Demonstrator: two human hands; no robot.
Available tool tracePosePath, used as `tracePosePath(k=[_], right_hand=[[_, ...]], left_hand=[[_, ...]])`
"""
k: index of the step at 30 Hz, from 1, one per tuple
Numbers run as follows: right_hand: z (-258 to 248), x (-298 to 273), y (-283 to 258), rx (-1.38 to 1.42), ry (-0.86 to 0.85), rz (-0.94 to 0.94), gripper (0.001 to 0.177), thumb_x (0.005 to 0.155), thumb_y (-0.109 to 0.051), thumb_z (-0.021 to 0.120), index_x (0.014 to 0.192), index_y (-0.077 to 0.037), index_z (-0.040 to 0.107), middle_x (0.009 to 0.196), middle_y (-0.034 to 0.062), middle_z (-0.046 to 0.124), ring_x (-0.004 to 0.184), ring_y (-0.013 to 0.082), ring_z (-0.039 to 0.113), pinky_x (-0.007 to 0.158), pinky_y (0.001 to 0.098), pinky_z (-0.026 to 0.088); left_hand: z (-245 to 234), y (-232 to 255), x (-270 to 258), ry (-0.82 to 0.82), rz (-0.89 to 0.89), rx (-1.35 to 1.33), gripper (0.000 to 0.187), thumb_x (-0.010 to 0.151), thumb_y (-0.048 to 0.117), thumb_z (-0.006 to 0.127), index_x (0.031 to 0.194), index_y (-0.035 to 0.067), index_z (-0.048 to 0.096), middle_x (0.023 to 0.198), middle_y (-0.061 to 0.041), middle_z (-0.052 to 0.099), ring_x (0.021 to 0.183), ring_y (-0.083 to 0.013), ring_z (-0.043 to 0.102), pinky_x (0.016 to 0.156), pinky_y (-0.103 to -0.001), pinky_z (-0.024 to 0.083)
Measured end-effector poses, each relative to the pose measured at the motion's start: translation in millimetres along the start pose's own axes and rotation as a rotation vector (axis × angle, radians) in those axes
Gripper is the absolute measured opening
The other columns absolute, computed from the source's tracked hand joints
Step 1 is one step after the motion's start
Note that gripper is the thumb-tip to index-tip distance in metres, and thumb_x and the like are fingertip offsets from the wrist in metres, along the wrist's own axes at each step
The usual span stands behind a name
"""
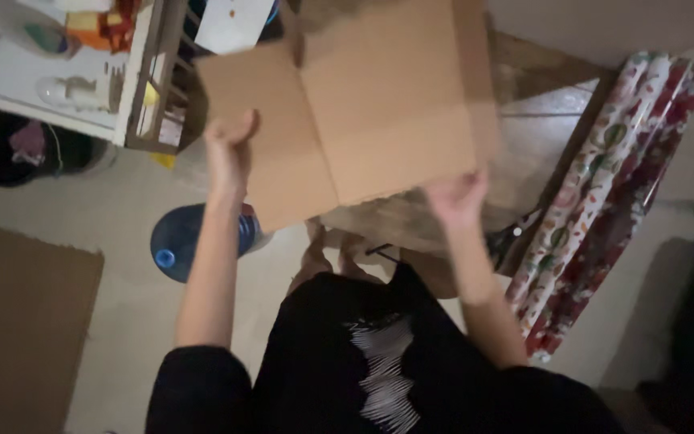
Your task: The person cuts a cardboard box with scissors, folds the flaps, and secures them with tape. They then cut small pieces of tape and apply them to the box to hold the flaps in place.
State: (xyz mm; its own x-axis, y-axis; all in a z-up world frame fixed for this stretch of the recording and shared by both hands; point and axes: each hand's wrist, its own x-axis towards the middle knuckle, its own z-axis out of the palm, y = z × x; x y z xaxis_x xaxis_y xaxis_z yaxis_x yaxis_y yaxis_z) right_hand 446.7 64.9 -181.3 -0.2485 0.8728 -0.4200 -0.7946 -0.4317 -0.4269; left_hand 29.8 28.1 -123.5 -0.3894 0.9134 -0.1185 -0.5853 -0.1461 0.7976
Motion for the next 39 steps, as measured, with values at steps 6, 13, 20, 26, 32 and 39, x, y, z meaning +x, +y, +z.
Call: tracePosePath(k=[6,13,20,26,32,39], right_hand=[[-36,-21,-78,0.207,-0.160,-0.238,0.065,0.099,-0.057,0.062,0.142,-0.009,0.060,0.136,0.0091,0.067,0.126,0.0287,0.064,0.108,0.0431,0.053],[1,-25,-44,-1.009,0.136,-0.204,0.086,0.086,-0.033,0.069,0.159,-0.012,0.029,0.157,0.0150,0.043,0.144,0.0369,0.041,0.115,0.0473,0.037],[37,-12,58,-1.635,0.169,-0.580,0.101,0.082,-0.017,0.071,0.167,-0.020,0.017,0.172,0.0240,0.015,0.160,0.0427,0.016,0.128,0.0506,0.020],[35,11,77,-1.696,0.241,-0.454,0.103,0.085,-0.027,0.072,0.167,-0.024,0.010,0.172,0.0271,0.009,0.158,0.0478,0.011,0.125,0.0559,0.017],[26,17,79,-1.713,0.218,-0.415,0.108,0.086,-0.036,0.073,0.168,-0.028,0.003,0.172,0.0274,0.000,0.159,0.0484,0.003,0.123,0.0671,0.014],[26,16,84,-1.820,0.200,-0.259,0.117,0.082,-0.046,0.077,0.166,-0.029,-0.003,0.171,0.0264,-0.012,0.154,0.0588,-0.006,0.103,0.0871,0.013]], left_hand=[[13,-49,37,-0.083,-0.236,0.246,0.026,0.093,0.006,0.068,0.115,-0.007,0.067,0.114,-0.012,0.072,0.103,-0.0197,0.068,0.095,-0.033,0.054],[52,-96,60,-0.202,-0.089,0.954,0.041,0.095,0.013,0.062,0.133,-0.004,0.059,0.123,-0.024,0.068,0.115,-0.0376,0.064,0.098,-0.043,0.050],[88,-180,39,-0.207,-0.056,1.035,0.065,0.100,0.018,0.054,0.162,0.009,0.035,0.166,-0.032,0.027,0.157,-0.0486,0.018,0.128,-0.048,0.019],[116,-183,20,-0.198,-0.322,1.144,0.074,0.094,0.044,0.057,0.159,0.033,0.024,0.172,-0.018,-0.001,0.157,-0.0388,0.000,0.114,-0.073,0.006],[123,-189,7,-0.234,-0.301,1.185,0.068,0.103,0.066,0.029,0.164,0.041,0.015,0.174,-0.017,-0.010,0.159,-0.0415,-0.014,0.112,-0.081,-0.007],[103,-209,-4,-0.307,-0.107,1.181,0.073,0.104,0.071,0.039,0.166,0.042,0.013,0.172,-0.019,-0.013,0.156,-0.0471,-0.016,0.115,-0.080,0.003]])
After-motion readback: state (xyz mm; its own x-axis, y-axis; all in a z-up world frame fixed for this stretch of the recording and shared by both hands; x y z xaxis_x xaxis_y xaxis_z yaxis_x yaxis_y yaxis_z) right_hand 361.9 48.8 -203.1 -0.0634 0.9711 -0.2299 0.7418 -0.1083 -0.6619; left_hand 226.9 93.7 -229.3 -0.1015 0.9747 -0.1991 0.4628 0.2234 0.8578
